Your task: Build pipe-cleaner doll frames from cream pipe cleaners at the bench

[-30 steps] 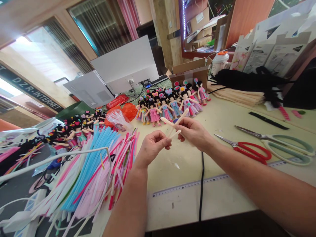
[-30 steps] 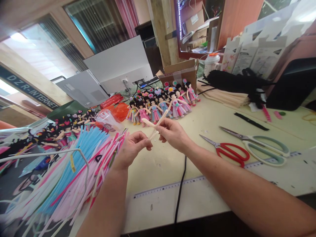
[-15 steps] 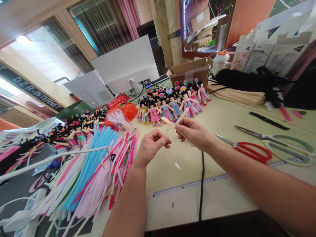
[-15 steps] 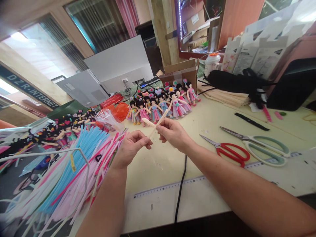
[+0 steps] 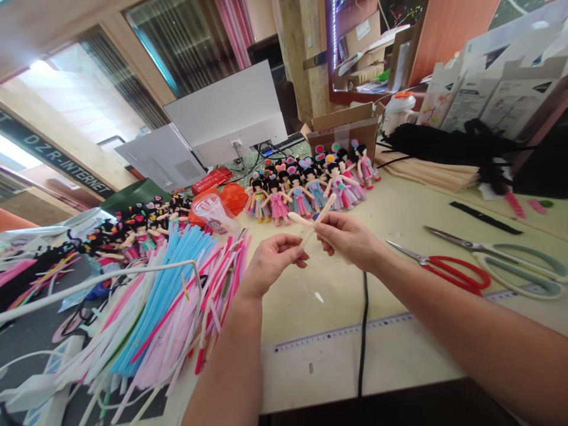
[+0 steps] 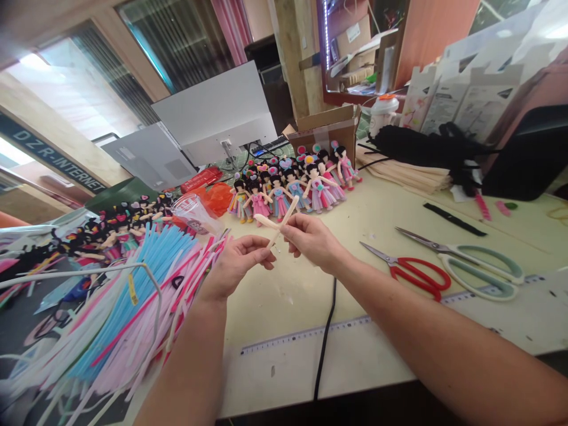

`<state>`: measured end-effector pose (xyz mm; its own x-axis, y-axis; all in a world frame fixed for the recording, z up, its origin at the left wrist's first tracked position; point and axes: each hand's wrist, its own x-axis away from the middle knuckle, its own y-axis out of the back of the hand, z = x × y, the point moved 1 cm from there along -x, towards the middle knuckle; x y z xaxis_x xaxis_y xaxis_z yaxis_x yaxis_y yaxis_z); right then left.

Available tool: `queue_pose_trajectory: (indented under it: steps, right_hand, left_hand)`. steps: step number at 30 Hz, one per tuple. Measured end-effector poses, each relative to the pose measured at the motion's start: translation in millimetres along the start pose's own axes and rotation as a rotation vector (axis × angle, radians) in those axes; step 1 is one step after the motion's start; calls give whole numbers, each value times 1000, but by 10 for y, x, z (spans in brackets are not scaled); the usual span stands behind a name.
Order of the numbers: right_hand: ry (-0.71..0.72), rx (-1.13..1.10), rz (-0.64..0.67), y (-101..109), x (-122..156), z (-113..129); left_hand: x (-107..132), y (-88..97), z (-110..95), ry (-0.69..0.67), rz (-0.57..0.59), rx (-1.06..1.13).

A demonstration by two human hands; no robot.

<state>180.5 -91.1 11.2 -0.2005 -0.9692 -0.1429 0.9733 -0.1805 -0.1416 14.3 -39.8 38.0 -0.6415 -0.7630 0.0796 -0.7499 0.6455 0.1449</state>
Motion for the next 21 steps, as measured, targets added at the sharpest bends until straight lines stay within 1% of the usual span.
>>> queue_pose_trajectory:
  steps: [8,13,21]
  right_hand:
    - [-4,-8,24,-9,-15,-14]
    - [-22,-12,40,-11,-12,-7]
    - [-46,16,-3,0,-3,18]
  left_hand:
    - [14,-1,-17,29,-26,-45]
    - [18,-6,-28,26,-20,-58]
    - [27,-30,-36,5,-18,-78]
